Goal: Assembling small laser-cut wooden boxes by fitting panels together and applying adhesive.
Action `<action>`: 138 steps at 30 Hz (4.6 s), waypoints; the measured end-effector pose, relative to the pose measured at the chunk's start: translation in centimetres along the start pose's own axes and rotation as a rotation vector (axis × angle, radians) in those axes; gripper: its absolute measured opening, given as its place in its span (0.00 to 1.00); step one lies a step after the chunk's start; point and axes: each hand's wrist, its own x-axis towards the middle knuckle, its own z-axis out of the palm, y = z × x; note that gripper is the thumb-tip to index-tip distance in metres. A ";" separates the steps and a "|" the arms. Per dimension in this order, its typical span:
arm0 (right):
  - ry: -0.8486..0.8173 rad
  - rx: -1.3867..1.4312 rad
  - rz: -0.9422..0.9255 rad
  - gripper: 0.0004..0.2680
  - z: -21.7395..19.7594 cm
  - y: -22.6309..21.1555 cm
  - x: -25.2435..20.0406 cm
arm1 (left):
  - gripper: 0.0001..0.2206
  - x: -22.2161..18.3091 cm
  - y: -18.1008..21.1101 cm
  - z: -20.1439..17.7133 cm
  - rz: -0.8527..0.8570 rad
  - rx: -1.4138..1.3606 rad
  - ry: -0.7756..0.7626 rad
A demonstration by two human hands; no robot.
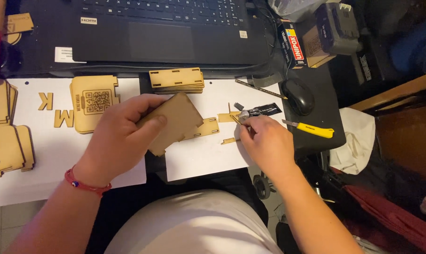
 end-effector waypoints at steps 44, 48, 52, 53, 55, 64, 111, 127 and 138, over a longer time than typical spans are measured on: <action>0.009 0.210 -0.057 0.07 -0.4 0.7 -0.5 | 0.14 7.5 1.5 9.7 -0.481 -0.276 -0.292; -0.026 0.255 -0.041 0.08 -0.7 1.1 -0.7 | 0.14 7.1 2.3 8.9 -0.490 -0.277 -0.280; -0.040 0.351 0.004 0.08 -1.9 1.1 -0.9 | 0.17 5.9 3.9 7.3 -0.435 -0.312 -0.250; -0.055 0.389 0.020 0.08 -2.1 1.1 -1.0 | 0.18 5.4 4.5 6.6 -0.440 -0.320 -0.227; -0.068 0.426 0.039 0.09 -2.3 1.3 -0.9 | 0.19 4.9 4.8 5.9 -0.445 -0.327 -0.209; -0.139 0.790 0.096 0.12 -0.7 2.8 -0.3 | 0.21 2.5 4.2 4.0 -0.348 -0.219 -0.163; 0.220 0.700 -0.239 0.03 -14.2 -0.3 -1.8 | 0.11 -0.7 5.9 6.8 -0.507 -0.969 -0.181; 0.504 0.643 -0.419 0.06 -17.0 1.9 -0.1 | 0.14 -0.7 4.7 6.2 -0.431 -0.992 -0.075; 0.521 0.521 -0.594 0.10 -17.4 1.1 0.0 | 0.15 -1.3 5.4 5.4 -0.434 -0.978 -0.100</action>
